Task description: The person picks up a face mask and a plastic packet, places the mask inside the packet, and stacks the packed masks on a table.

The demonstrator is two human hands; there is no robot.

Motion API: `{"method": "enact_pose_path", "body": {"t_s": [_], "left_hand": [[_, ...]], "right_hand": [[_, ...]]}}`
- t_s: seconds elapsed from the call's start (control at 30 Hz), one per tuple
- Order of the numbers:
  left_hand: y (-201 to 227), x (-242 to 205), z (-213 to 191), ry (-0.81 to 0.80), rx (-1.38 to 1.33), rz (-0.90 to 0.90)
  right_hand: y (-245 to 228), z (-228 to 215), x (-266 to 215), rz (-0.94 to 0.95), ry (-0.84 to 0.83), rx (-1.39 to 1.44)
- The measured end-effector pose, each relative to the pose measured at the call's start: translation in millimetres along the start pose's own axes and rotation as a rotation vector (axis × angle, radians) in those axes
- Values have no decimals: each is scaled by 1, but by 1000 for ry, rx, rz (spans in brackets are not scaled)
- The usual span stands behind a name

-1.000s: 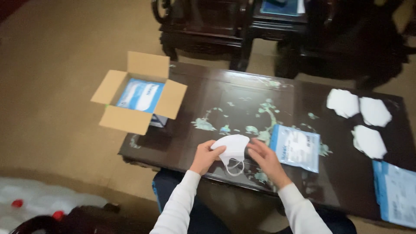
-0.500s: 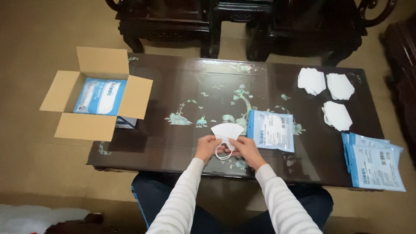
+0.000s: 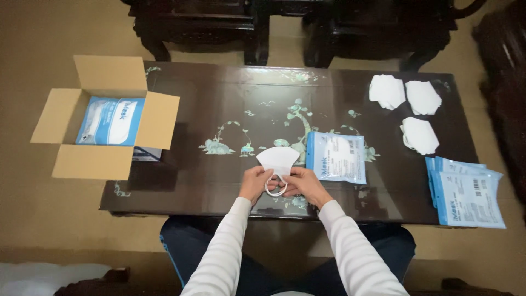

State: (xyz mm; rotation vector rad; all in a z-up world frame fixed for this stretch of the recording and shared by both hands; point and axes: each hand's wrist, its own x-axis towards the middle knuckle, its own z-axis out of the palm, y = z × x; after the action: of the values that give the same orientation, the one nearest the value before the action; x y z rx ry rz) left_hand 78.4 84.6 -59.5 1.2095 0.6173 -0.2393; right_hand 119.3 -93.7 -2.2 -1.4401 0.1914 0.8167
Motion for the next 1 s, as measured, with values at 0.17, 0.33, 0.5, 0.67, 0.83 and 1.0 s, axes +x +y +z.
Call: {"method": "enact_pose_path", "body": {"t_s": [0.17, 0.33, 0.5, 0.67, 0.83, 1.0], "left_hand": [[-6, -3, -6, -39, -53, 39], [-9, -5, -15, -90, 3, 90], [-6, -11, -19, -123, 74, 163], [41, -62, 1, -90, -14, 98], [33, -67, 26, -117, -476, 59], [1, -42, 32, 245, -326, -23]], "right_hand": [[14, -4, 12, 9, 28, 27], [1, -1, -3, -11, 31, 25], [4, -9, 4, 61, 65, 212], [21, -6, 16, -24, 132, -96], [35, 4, 22, -121, 314, -95], [20, 17, -8, -171, 368, -256]]}}
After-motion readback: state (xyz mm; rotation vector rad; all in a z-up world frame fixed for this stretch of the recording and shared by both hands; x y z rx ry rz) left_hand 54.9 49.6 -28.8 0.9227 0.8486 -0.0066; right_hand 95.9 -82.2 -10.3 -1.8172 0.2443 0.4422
